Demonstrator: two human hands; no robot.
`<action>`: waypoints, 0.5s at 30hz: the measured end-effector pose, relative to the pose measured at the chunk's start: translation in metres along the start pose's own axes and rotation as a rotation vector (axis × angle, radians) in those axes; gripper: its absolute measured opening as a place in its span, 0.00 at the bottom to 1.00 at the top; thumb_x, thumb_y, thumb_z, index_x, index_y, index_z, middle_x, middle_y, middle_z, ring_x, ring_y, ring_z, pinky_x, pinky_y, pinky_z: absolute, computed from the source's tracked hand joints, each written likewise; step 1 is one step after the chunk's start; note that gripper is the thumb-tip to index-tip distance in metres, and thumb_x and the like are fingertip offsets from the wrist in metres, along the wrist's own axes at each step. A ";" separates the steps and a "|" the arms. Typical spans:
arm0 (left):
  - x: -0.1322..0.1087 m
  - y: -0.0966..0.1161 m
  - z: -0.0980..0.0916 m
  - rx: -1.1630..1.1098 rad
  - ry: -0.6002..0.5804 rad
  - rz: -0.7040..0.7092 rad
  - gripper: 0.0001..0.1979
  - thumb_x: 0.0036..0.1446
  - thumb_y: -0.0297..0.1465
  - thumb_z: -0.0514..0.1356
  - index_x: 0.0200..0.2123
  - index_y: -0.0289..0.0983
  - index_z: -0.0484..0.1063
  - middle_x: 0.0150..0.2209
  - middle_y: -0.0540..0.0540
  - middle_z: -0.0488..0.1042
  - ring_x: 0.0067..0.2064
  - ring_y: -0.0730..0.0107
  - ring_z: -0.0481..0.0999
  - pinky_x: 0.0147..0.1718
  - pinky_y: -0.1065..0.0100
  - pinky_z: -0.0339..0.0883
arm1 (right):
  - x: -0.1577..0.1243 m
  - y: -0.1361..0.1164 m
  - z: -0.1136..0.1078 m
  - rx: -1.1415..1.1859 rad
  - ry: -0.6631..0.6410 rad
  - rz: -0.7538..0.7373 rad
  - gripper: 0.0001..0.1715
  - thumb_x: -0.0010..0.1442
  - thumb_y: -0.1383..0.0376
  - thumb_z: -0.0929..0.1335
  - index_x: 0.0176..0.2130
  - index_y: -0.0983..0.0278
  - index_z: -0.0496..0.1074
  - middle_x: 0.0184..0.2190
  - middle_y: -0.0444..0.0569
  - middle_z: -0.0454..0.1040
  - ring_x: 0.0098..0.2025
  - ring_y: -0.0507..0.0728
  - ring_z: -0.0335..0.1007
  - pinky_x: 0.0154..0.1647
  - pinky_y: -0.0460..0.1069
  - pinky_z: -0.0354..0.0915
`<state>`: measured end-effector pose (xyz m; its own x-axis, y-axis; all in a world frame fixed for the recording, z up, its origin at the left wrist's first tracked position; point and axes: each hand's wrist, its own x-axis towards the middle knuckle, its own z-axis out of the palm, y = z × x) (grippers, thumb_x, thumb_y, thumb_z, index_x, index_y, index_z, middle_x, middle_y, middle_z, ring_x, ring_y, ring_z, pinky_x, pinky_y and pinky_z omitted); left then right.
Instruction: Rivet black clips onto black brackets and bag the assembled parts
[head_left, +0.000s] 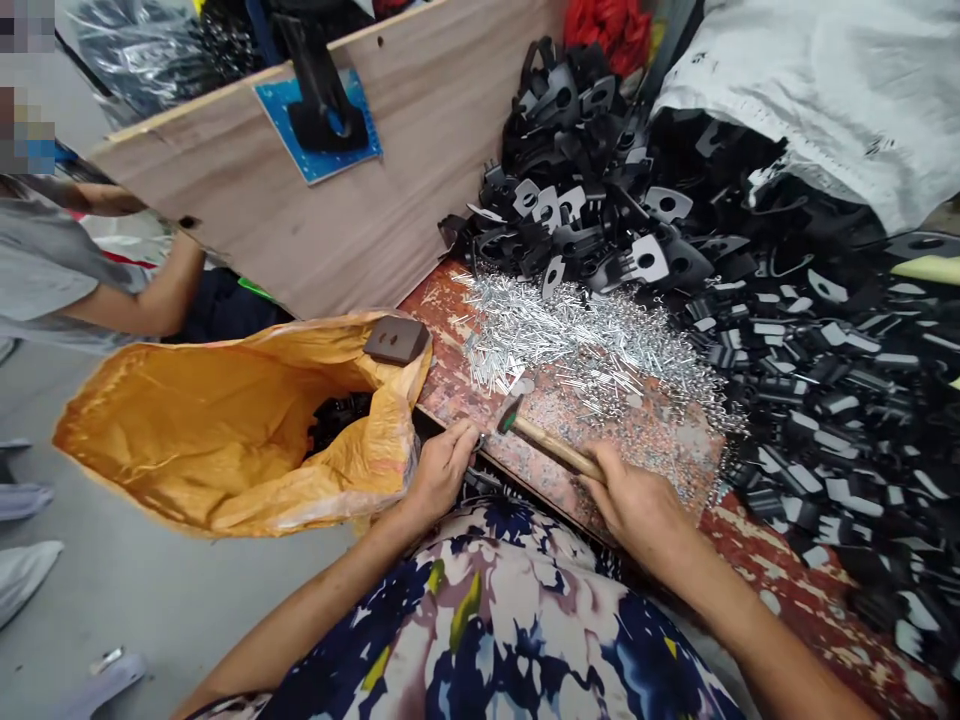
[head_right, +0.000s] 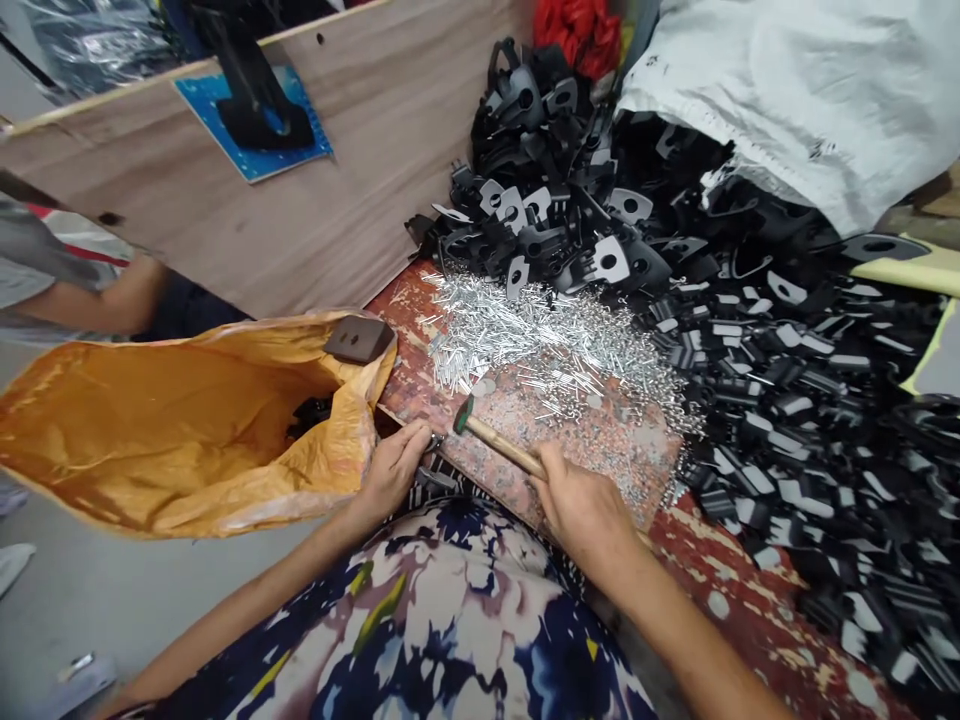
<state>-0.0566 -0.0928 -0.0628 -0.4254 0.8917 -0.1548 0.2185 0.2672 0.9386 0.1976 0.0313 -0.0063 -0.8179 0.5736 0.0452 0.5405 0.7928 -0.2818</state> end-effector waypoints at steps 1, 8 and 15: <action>0.001 -0.002 0.002 -0.001 0.016 0.001 0.20 0.71 0.44 0.48 0.33 0.39 0.71 0.27 0.52 0.65 0.30 0.67 0.66 0.32 0.67 0.59 | -0.001 -0.004 -0.007 0.043 0.038 -0.035 0.19 0.71 0.65 0.61 0.60 0.60 0.66 0.27 0.44 0.75 0.24 0.54 0.70 0.23 0.48 0.62; 0.003 -0.009 0.004 -0.017 0.094 0.014 0.21 0.71 0.43 0.46 0.27 0.40 0.61 0.24 0.53 0.62 0.28 0.68 0.63 0.30 0.67 0.56 | -0.001 -0.023 -0.011 0.062 0.269 -0.184 0.36 0.70 0.70 0.64 0.72 0.54 0.55 0.31 0.44 0.74 0.26 0.52 0.70 0.26 0.48 0.66; 0.003 -0.008 0.003 -0.018 0.080 0.019 0.20 0.72 0.41 0.46 0.28 0.40 0.61 0.25 0.53 0.63 0.29 0.68 0.64 0.31 0.67 0.57 | -0.003 -0.019 -0.003 0.070 0.266 -0.161 0.37 0.69 0.69 0.64 0.73 0.56 0.54 0.31 0.45 0.74 0.26 0.53 0.69 0.28 0.48 0.68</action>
<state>-0.0569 -0.0915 -0.0717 -0.4900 0.8644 -0.1130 0.2115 0.2436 0.9465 0.1904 0.0147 0.0020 -0.8066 0.4831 0.3406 0.3858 0.8668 -0.3159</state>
